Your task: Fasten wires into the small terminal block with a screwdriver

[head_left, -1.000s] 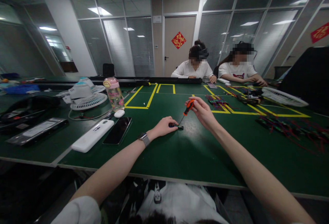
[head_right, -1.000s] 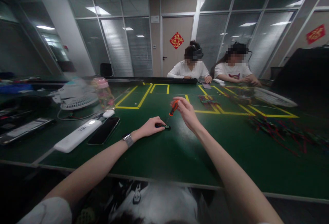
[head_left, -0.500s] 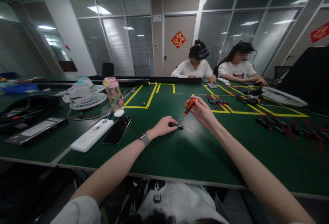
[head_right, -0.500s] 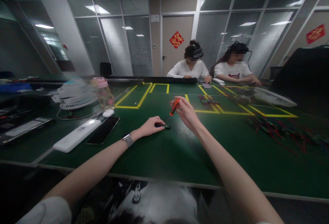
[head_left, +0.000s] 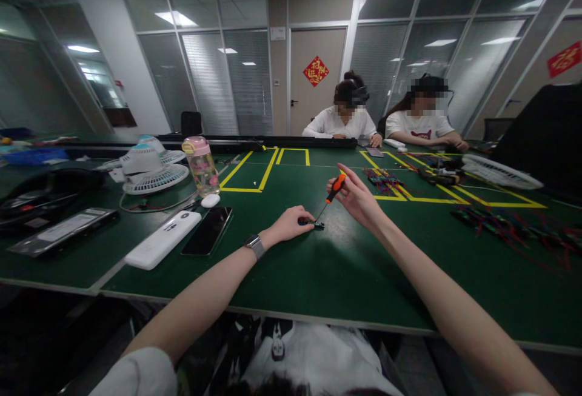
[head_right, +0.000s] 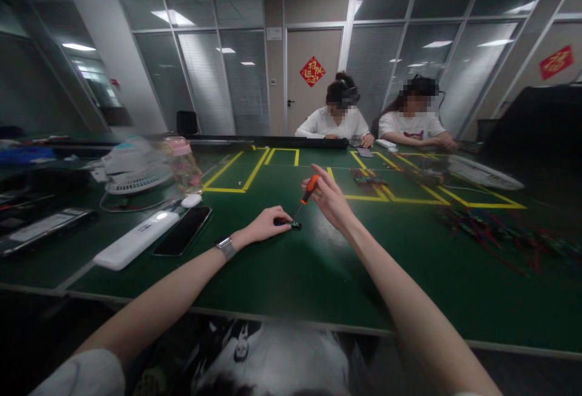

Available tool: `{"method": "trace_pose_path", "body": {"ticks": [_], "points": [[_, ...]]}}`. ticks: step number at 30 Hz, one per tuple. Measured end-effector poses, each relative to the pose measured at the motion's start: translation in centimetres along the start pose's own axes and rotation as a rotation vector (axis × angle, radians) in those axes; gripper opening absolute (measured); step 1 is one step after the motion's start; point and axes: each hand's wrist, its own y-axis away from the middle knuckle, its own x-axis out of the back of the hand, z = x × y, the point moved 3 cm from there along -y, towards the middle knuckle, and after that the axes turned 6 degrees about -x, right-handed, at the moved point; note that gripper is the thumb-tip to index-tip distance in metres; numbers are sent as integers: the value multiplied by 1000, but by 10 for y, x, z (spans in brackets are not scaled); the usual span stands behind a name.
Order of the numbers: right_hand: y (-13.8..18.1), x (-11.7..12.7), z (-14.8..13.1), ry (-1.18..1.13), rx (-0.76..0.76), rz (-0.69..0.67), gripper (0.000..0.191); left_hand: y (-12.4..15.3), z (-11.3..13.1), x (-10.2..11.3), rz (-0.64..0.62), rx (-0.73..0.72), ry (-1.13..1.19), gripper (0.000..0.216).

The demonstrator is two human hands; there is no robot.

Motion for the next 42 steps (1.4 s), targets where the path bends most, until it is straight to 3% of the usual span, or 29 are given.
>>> {"method": "trace_pose_path", "body": {"ticks": [8,15,25,33,42], "points": [[-3,7,2,85,45,53,22,0,3,2,-6,9,2,21],[-1,5,0,14,-22,32,36,0,-2,-1,-4,-7,3,20],[-2,7,-2,129,105,87,25,0,-1,1,-15,-4,-1,21],[1,0,-2,-3,13,-40,35,-1,-8,-4,20,-32,7,20],[2,1,-5,130,113,21,24,0,-6,-3,7,-8,4,20]]}}
